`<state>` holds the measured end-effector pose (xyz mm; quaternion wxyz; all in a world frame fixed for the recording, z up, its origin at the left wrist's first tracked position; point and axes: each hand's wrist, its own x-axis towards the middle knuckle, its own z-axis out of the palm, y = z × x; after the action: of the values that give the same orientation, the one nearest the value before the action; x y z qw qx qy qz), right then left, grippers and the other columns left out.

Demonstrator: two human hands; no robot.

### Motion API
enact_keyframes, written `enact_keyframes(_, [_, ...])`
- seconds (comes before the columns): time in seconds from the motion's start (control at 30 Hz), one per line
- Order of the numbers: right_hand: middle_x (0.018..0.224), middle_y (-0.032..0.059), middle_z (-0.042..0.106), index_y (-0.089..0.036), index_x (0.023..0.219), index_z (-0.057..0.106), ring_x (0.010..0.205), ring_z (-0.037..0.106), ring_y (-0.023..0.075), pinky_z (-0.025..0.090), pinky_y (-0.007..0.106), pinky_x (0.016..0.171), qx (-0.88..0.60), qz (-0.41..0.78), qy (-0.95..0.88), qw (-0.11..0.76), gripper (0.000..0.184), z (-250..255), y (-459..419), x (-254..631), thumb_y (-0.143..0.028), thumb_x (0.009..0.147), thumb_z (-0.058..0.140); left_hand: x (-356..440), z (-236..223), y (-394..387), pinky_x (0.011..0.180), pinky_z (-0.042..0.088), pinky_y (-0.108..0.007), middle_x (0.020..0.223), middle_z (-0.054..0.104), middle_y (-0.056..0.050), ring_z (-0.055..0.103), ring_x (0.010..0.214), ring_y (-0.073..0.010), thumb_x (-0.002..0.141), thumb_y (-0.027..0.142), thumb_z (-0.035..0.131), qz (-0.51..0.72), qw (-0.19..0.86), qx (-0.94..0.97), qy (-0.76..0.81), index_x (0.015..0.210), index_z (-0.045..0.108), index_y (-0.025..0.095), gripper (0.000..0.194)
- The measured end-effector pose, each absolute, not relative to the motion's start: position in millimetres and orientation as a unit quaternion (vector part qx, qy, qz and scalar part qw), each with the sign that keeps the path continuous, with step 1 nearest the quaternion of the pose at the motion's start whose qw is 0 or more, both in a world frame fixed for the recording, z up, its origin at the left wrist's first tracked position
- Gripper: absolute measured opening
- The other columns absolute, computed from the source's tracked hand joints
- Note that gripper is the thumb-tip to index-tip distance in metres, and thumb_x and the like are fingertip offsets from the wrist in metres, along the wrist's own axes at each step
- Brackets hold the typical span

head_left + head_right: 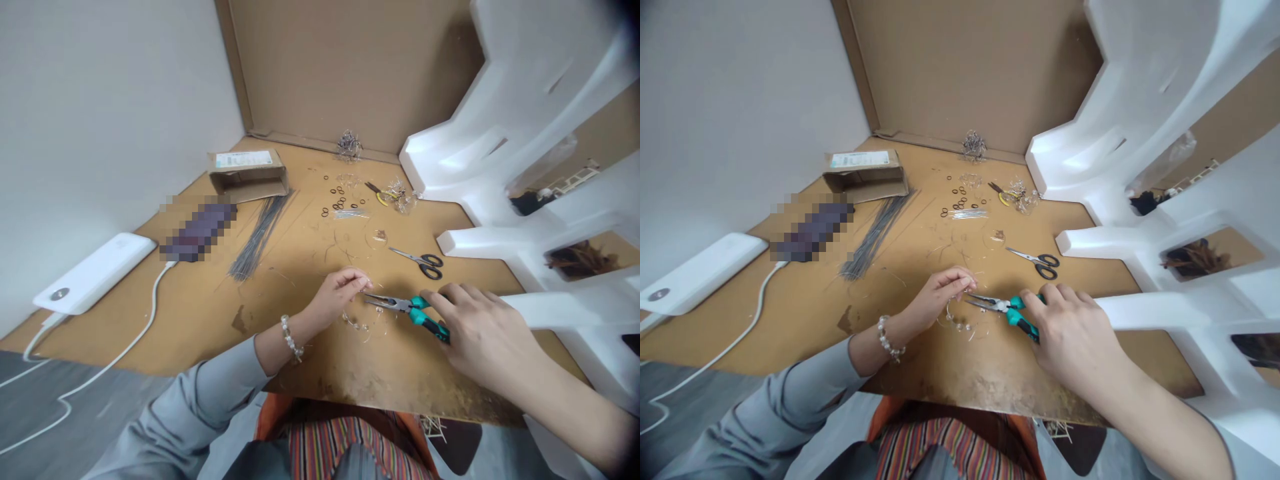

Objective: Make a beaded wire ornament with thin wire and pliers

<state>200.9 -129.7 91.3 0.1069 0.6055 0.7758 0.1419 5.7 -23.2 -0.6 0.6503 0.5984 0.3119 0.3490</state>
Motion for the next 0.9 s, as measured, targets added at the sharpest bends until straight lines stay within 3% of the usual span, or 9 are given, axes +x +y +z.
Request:
enact_keyframes(0.13, [0.077, 0.0066, 0.056, -0.021, 0.097, 0.059, 0.071, 0.051, 0.0218, 0.025, 0.031, 0.059, 0.594, 0.172, 0.776, 0.124, 0.032, 89, -125, 197, -0.010, 0.068, 0.049, 4, 0, -22, 0.060, 0.039, -0.024, 0.076, 0.064, -0.003, 0.046, 0.059, -0.0098, 0.080, 0.034, 0.054, 0.339, 0.660, 0.593, 0.313, 0.073, 0.064, 0.016, 0.022])
enact_keyframes(0.33, [0.076, 0.0067, 0.055, -0.021, 0.099, 0.060, 0.070, 0.049, 0.0216, 0.024, 0.031, 0.060, 0.584, 0.187, 0.778, 0.135, 0.032, 90, -124, 199, -0.011, 0.071, 0.048, 3, -6, -20, 0.061, 0.040, -0.023, 0.082, 0.068, -0.005, 0.055, 0.070, -0.0123, 0.078, 0.034, 0.058, 0.308, 0.740, 0.521, 0.292, 0.077, 0.069, 0.016, 0.021])
enact_keyframes(0.67, [0.076, 0.0062, 0.055, -0.021, 0.102, 0.059, 0.070, 0.049, 0.0218, 0.024, 0.031, 0.060, 0.587, 0.188, 0.774, 0.142, 0.034, 89, -130, 204, -0.011, 0.072, 0.050, 3, 4, -21, 0.067, 0.043, -0.027, 0.083, 0.069, -0.007, 0.054, 0.070, -0.0133, 0.082, 0.036, 0.054, 0.306, 0.702, 0.569, 0.300, 0.077, 0.070, 0.015, 0.027])
enact_keyframes(0.9, [0.075, 0.0056, 0.055, -0.021, 0.099, 0.061, 0.070, 0.050, 0.0213, 0.025, 0.031, 0.060, 0.598, 0.176, 0.770, 0.137, 0.031, 90, -131, 205, -0.013, 0.071, 0.051, 5, -9, -18, 0.066, 0.041, -0.025, 0.089, 0.068, -0.008, 0.057, 0.080, -0.0145, 0.078, 0.037, 0.060, 0.292, 0.798, 0.461, 0.255, 0.082, 0.070, 0.014, 0.026])
